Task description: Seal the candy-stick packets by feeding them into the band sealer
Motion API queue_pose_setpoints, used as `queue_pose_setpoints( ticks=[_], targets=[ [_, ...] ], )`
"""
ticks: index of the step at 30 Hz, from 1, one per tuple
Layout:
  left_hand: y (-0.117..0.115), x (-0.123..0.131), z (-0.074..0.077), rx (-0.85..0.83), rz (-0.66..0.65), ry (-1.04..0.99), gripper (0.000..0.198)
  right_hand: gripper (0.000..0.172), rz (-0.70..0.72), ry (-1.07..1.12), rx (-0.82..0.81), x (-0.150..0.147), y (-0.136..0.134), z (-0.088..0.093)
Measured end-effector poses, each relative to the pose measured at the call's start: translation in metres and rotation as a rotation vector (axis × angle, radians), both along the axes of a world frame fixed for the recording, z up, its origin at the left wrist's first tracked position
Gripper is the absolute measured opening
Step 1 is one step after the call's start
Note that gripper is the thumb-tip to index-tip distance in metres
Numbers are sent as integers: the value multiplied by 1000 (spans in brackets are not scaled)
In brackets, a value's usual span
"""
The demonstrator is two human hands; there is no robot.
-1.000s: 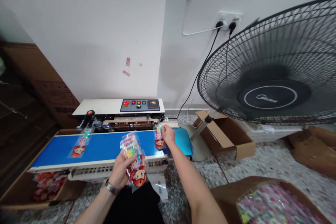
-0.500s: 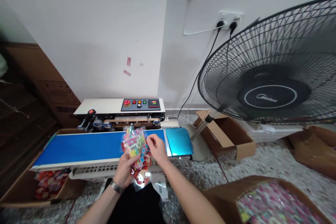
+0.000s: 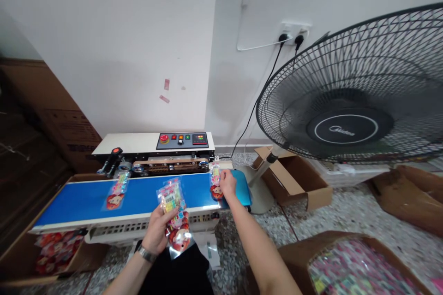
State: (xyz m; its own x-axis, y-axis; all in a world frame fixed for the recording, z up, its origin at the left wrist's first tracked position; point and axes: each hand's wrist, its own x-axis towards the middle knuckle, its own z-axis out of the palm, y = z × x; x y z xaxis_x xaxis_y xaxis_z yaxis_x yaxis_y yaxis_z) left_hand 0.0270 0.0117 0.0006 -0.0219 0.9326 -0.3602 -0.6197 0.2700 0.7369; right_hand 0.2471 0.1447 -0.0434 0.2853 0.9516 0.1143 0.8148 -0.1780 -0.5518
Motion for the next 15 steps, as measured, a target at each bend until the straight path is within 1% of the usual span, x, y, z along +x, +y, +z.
queue_pose_setpoints(
  ticks=[3,5,6,8,10,11,12,13,15],
  targets=[
    [2,1,3,-4,10,18,42,20,76,6,-37,-20,6,6],
    [2,1,5,1,22,44,43,18,152,49,13,-33,2,14],
    [3,2,6,10,26,52,43,20,205,107,54,-39,-3,19],
    [4,3,8,45,25,48,42,23,343,307,104,-51,-18,29],
    [4,6,9,80,24,29,43,25,514,531,67,-62,-38,37],
    [5,7,9,90,26,17,44,26,578,605,43,-67,-48,41],
    [5,9,9,96,27,5,45,26,614,644,36,-72,-58,43],
    [5,10,9,100,25,-8,46,26,619,651,51,-75,-65,44],
    [5,12,8,95,12,-28,44,26,544,616,115,-74,-72,43]
  ],
)
